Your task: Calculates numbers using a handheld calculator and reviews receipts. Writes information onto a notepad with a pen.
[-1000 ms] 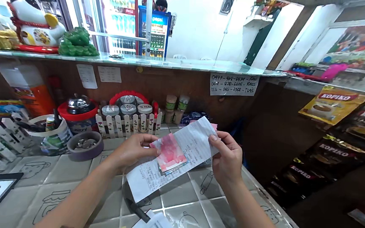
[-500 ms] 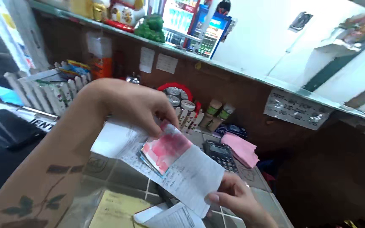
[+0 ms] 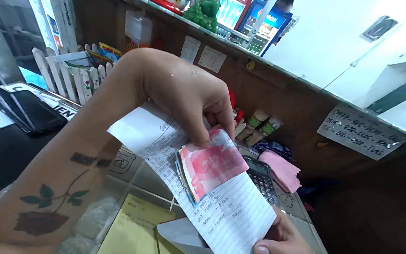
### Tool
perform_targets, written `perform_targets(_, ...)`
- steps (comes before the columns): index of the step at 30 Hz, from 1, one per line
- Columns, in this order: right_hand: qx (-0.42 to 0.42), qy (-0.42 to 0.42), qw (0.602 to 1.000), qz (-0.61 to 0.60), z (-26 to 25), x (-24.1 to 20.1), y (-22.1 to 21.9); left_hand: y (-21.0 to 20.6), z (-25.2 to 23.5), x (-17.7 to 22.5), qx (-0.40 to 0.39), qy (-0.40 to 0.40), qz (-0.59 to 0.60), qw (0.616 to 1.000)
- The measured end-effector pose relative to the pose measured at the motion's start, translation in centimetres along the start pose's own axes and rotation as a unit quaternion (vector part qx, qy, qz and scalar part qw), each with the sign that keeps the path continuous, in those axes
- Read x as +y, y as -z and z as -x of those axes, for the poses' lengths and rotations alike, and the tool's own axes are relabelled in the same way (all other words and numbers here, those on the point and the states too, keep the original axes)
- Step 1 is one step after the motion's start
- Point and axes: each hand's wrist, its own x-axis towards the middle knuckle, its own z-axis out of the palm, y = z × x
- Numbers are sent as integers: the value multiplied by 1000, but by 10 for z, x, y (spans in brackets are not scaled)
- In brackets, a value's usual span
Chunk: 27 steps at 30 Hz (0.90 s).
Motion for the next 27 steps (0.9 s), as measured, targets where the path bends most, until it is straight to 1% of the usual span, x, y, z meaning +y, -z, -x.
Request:
perform_targets(5, -15, 1, 1000, 2, -1, -2, 0, -1, 0, -1, -8, -22, 15, 1000)
perform_targets(8, -21, 8, 999, 27, -1, -1, 2, -1, -1, 1, -14, -12, 24, 1000)
perform_targets(11, -25, 10, 999, 24, -2, -2, 2, -1, -1, 2, -13, -10, 17, 1000)
perform_targets(13, -30, 6, 999, 23, -2, -5, 2, 1, -2, -5, -20, -41, 31, 998)
perform_targets(15, -27, 6, 999, 25, 0, -5, 2, 8, -7, -21, -56, -94, 29, 994)
perform_targets(16, -24, 8, 999, 27, 2, -4, 2, 9, -10, -21, -63, -97, 32, 993)
perform_targets(18, -19, 11, 999, 32, 3, -4, 3, 5, -10, -10, -55, -61, 22, 996)
perform_targets(20, -19, 13, 999, 39, 3, -4, 4, -2, -6, 3, -22, -8, 7, 1000)
perform_targets(24, -23, 15, 999, 36, 3, -4, 4, -5, -6, 5, -9, 8, -5, 1000)
perform_targets(27, -23, 20, 999, 43, 4, -3, 5, -5, -8, 2, -14, -3, -11, 1000)
